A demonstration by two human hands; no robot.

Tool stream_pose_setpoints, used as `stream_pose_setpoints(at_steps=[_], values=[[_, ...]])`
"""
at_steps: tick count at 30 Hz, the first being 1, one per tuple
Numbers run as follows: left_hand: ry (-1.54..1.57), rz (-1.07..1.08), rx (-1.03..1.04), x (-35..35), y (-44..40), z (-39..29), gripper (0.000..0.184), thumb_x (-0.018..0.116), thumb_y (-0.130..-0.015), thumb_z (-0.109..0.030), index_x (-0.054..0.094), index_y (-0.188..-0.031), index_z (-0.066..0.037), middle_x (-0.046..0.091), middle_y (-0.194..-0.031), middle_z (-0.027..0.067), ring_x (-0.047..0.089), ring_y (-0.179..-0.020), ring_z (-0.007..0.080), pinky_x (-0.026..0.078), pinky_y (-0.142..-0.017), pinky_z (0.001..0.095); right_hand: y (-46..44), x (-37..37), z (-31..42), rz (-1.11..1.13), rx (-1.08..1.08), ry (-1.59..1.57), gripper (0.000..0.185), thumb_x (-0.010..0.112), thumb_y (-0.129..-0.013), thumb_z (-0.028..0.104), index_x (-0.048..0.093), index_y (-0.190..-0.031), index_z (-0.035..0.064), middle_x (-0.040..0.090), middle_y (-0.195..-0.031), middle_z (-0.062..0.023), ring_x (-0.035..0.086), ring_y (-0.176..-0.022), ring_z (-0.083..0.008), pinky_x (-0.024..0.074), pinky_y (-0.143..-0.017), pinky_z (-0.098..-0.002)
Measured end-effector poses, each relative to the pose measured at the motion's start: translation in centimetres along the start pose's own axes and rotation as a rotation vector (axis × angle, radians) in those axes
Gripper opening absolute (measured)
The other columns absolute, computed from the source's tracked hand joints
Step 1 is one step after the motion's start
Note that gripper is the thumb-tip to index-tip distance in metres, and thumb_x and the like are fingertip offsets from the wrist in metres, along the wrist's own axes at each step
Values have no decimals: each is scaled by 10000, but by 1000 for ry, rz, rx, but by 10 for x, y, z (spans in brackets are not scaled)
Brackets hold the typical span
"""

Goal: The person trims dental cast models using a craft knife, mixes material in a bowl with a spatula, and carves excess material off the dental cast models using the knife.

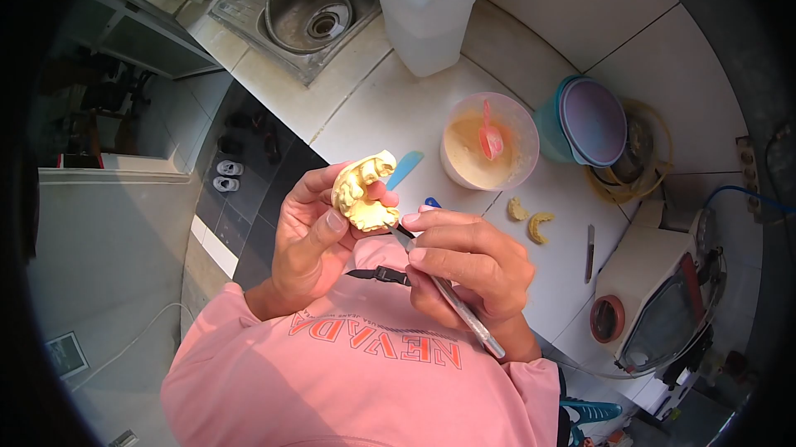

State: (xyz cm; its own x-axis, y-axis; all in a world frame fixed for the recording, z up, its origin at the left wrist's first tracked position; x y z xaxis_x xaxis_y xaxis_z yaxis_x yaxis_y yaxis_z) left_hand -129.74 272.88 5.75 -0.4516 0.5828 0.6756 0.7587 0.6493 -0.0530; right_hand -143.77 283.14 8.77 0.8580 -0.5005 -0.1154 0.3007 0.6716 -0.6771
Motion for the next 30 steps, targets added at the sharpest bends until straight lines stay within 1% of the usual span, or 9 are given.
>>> stream_pose_setpoints(at_steps=[4,7,14,16,17,20,23,25,30], values=[[12,-15,94,1,3,-3,396,603,-926,35,534,-1316,36,634,-1196,188,619,-1152,258,509,-997,388,-3,3,3,118,-49,54,194,667,-791,-2,587,-968,-2,642,-834,-152,710,-928,-360,571,-870,-486],[-45,-32,138,0,5,-4,376,615,-914,48,565,-1286,41,627,-1179,165,616,-1131,224,506,-990,364,-3,5,5,14,62,33,304,784,-682,-64,626,-921,37,666,-809,-105,725,-910,-322,588,-860,-446],[-73,-9,149,-2,6,-7,378,630,-904,50,585,-1279,27,611,-1193,155,600,-1129,199,497,-987,341,-2,7,3,36,21,35,297,789,-688,-53,614,-911,37,651,-782,-97,723,-921,-331,585,-875,-453],[-231,28,179,-4,6,-9,384,649,-916,-40,576,-1293,-68,619,-1198,203,603,-1185,355,516,-990,460,-1,7,3,100,-69,61,190,664,-783,-7,583,-955,-6,635,-758,-137,717,-903,-385,571,-862,-518],[-230,28,180,-3,7,-9,384,649,-916,-40,576,-1293,-68,619,-1198,203,603,-1185,355,516,-990,460,-1,7,5,100,-68,61,190,664,-783,-7,583,-955,-6,635,-758,-137,717,-903,-385,571,-862,-518],[-99,16,171,-1,7,-8,386,644,-891,64,596,-1271,16,599,-1228,157,597,-1137,202,519,-952,321,-2,5,7,43,52,12,261,759,-694,-63,609,-884,35,654,-777,-100,720,-935,-344,581,-877,-465],[-111,17,201,-2,7,-8,376,639,-892,71,602,-1261,13,594,-1236,159,601,-1133,207,530,-936,317,-2,4,5,55,95,-43,202,732,-722,-56,601,-855,20,670,-753,-116,722,-926,-355,576,-874,-474],[-245,28,219,-3,8,-9,371,675,-901,-51,586,-1260,-79,605,-1206,184,609,-1168,362,521,-990,464,-1,4,3,15,97,-89,146,719,-762,-26,597,-837,5,683,-714,-132,724,-914,-366,570,-870,-481],[-253,44,240,-1,8,-9,376,685,-898,-77,588,-1261,-96,605,-1215,184,611,-1163,363,527,-979,463,-2,4,2,16,72,-99,128,721,-789,12,602,-833,-7,695,-695,-151,723,-906,-382,566,-861,-493]])
Point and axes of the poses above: each hand's wrist, its own y-axis away from the middle knuckle, its own x-axis out of the palm, z = x × y, the point moved 4 cm from there along -y, towards the middle knuckle
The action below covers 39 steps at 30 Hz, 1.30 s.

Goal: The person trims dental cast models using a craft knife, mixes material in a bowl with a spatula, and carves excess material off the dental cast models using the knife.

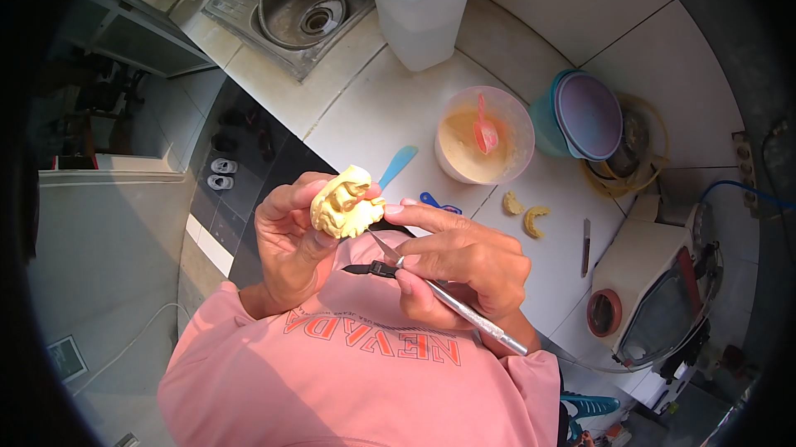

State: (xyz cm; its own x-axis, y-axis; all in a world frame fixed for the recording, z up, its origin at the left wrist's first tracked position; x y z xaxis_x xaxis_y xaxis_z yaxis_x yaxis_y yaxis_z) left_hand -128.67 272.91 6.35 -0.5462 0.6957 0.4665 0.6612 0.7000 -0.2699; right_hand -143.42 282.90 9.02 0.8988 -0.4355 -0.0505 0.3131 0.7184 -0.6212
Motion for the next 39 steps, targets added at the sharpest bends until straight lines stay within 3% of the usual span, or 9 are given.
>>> stream_pose_setpoints(at_steps=[20,29,31,38,39], values=[[-9,-4,20,2,-1,-3,397,697,-891,-89,577,-1270,-98,603,-1217,188,616,-1154,365,534,-970,455,1,1,-2,10,6,-25,115,702,-778,1,611,-847,-1,704,-704,-147,716,-927,-393,556,-882,-503],[7,-26,-13,-1,1,-1,412,707,-879,-61,570,-1268,-77,607,-1195,182,624,-1150,320,544,-955,419,-5,-1,3,17,-13,49,251,748,-682,-62,625,-887,14,665,-795,-112,716,-935,-338,571,-892,-462],[20,-32,-20,-1,1,-1,400,696,-884,-44,570,-1263,-68,610,-1194,184,625,-1147,308,539,-959,415,-3,0,2,90,-110,110,243,687,-715,-8,603,-942,6,628,-786,-127,714,-904,-352,563,-889,-503],[4,-51,1,-1,1,-1,376,677,-895,-31,570,-1255,-53,613,-1193,186,623,-1147,300,529,-969,416,-3,5,3,112,-125,163,282,682,-658,-50,610,-922,19,624,-777,-117,716,-895,-358,571,-876,-503],[47,-50,-3,-1,1,-1,384,670,-884,16,581,-1257,-12,602,-1212,179,605,-1152,260,531,-955,375,-3,5,4,90,-100,156,291,737,-649,-51,624,-904,31,636,-804,-106,714,-920,-338,578,-878,-484]])
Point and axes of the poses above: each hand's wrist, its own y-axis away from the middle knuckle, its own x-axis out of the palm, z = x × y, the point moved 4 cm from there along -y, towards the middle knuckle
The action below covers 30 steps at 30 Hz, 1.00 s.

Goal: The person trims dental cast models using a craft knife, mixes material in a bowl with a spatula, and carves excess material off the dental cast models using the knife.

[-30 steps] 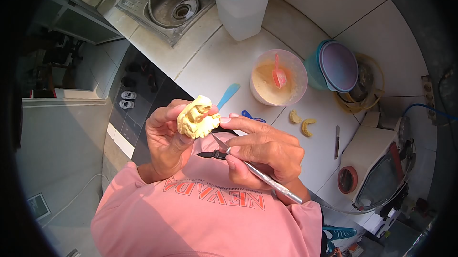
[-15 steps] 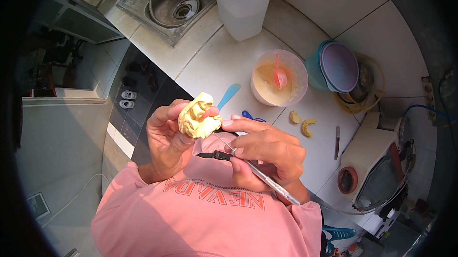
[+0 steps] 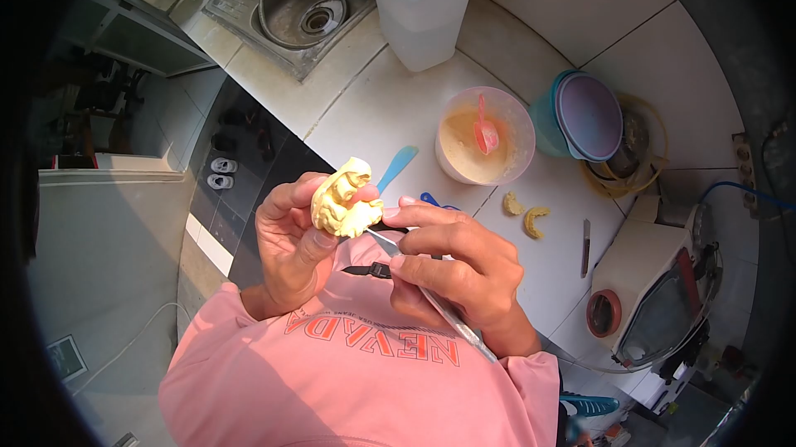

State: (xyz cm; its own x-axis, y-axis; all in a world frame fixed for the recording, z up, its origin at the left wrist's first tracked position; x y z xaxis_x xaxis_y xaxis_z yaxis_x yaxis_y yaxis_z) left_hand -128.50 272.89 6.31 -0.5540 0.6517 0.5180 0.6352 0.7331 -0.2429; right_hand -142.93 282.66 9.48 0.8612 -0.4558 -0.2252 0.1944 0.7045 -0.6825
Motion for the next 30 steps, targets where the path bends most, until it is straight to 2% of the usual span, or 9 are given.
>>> stream_pose_setpoints(at_steps=[4,8,9,11,13,17,19,22,30], values=[[-40,-68,13,-9,1,1,404,675,-876,34,575,-1266,38,607,-1216,177,602,-1146,228,525,-953,338,-1,0,-2,-28,19,64,300,781,-641,-66,640,-883,41,649,-792,-90,722,-892,-322,593,-845,-440],[4,-264,-8,-44,-6,0,468,664,-920,-68,483,-1339,37,630,-1177,185,643,-1094,244,535,-982,397,22,1,-33,-136,111,43,256,747,-677,-73,641,-884,34,649,-744,-79,734,-807,-278,598,-755,-353],[-81,-278,-51,-58,-5,4,473,648,-938,-122,464,-1355,5,622,-1202,129,604,-1176,258,556,-968,433,37,5,-50,-121,206,75,212,736,-713,-62,641,-880,27,647,-725,-78,721,-739,-241,580,-694,-314],[-59,-342,-119,-81,-1,21,465,642,-941,-111,463,-1352,12,617,-1200,126,601,-1177,251,547,-982,426,64,18,-82,-103,316,107,170,726,-749,-51,640,-877,19,646,-706,-78,708,-671,-204,562,-632,-274],[-20,-416,-228,-100,6,43,445,624,-949,-81,460,-1348,28,603,-1202,126,599,-1176,239,524,-1016,405,95,38,-115,-86,593,110,119,723,-797,-18,641,-880,6,655,-730,-90,657,-614,-147,520,-579,-249],[12,-474,-383,-119,18,88,535,607,-949,-34,380,-1430,25,561,-1213,133,597,-1170,249,515,-1020,391,135,77,-167,-199,684,77,111,722,-834,22,642,-905,-9,662,-760,-97,655,-665,-157,529,-636,-259],[43,-482,-447,-131,24,115,531,605,-949,-29,383,-1427,26,563,-1214,135,596,-1172,251,510,-1026,390,151,92,-190,-210,788,57,112,666,-900,30,611,-977,-30,677,-837,-85,661,-788,-131,530,-717,-249],[106,-507,-544,-143,29,148,516,602,-943,-12,397,-1415,27,570,-1217,141,596,-1176,256,493,-1041,380,170,112,-214,-380,918,-4,141,677,-889,74,606,-953,-29,672,-786,-106,668,-705,-157,540,-696,-273],[93,-448,-673,-167,26,213,542,623,-931,-23,385,-1416,25,573,-1233,153,592,-1176,244,487,-1048,384,174,111,-243,-405,939,260,163,667,-896,103,604,-972,-27,682,-835,-136,680,-747,-198,536,-697,-311]])
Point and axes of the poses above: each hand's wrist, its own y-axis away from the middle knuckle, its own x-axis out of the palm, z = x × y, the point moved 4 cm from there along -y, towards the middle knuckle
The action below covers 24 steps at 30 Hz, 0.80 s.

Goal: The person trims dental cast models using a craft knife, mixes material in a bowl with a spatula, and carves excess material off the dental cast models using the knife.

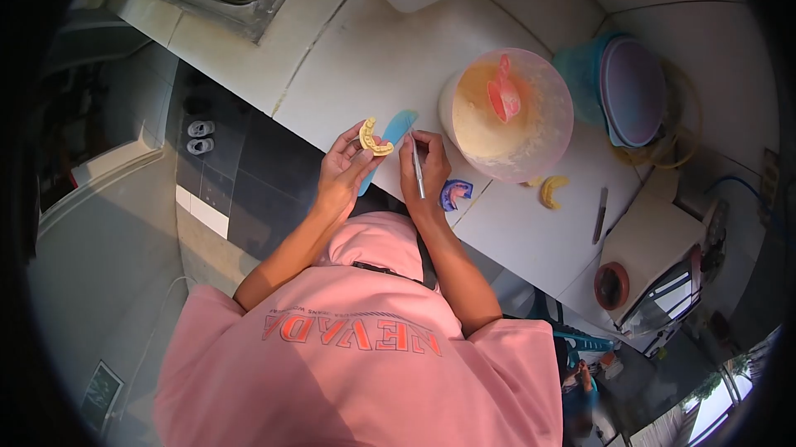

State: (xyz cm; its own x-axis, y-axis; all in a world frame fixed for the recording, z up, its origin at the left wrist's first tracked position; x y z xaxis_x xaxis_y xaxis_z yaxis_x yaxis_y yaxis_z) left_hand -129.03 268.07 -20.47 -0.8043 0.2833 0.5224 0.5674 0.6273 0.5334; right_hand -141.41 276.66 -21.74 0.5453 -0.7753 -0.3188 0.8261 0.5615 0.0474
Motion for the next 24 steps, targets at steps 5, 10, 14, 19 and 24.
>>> stream_pose_setpoints(at_steps=[5,10,14,19,24], values=[[-8,-21,-32,-4,-15,13,544,608,-906,28,390,-1403,58,589,-1171,136,603,-1119,191,500,-1003,324,-2,1,-9,-80,26,75,169,674,-884,96,615,-984,-26,688,-872,-155,690,-765,-236,545,-715,-337],[-89,-27,-19,-6,-17,15,543,635,-894,9,419,-1390,56,592,-1148,124,603,-1081,170,499,-971,303,-1,1,-13,-94,29,62,166,687,-872,75,619,-987,-22,691,-879,-155,693,-765,-237,548,-718,-331],[-121,-38,-25,-6,-16,14,538,637,-893,8,428,-1386,55,596,-1146,119,603,-1076,163,496,-969,297,-2,2,-13,-97,22,53,168,699,-865,62,622,-991,-18,695,-882,-151,695,-763,-231,550,-719,-322],[-152,-41,-19,-5,-17,15,524,628,-897,21,435,-1383,55,603,-1148,117,607,-1076,162,498,-963,286,-2,2,-10,-75,18,51,169,699,-869,66,626,-999,-15,699,-893,-149,699,-775,-228,551,-721,-321],[-179,-34,-8,-3,-17,13,518,618,-900,38,434,-1384,55,602,-1159,122,612,-1082,164,504,-957,281,-2,2,-12,-89,43,27,164,697,-873,68,632,-1000,-14,703,-898,-144,703,-780,-225,552,-724,-320]])
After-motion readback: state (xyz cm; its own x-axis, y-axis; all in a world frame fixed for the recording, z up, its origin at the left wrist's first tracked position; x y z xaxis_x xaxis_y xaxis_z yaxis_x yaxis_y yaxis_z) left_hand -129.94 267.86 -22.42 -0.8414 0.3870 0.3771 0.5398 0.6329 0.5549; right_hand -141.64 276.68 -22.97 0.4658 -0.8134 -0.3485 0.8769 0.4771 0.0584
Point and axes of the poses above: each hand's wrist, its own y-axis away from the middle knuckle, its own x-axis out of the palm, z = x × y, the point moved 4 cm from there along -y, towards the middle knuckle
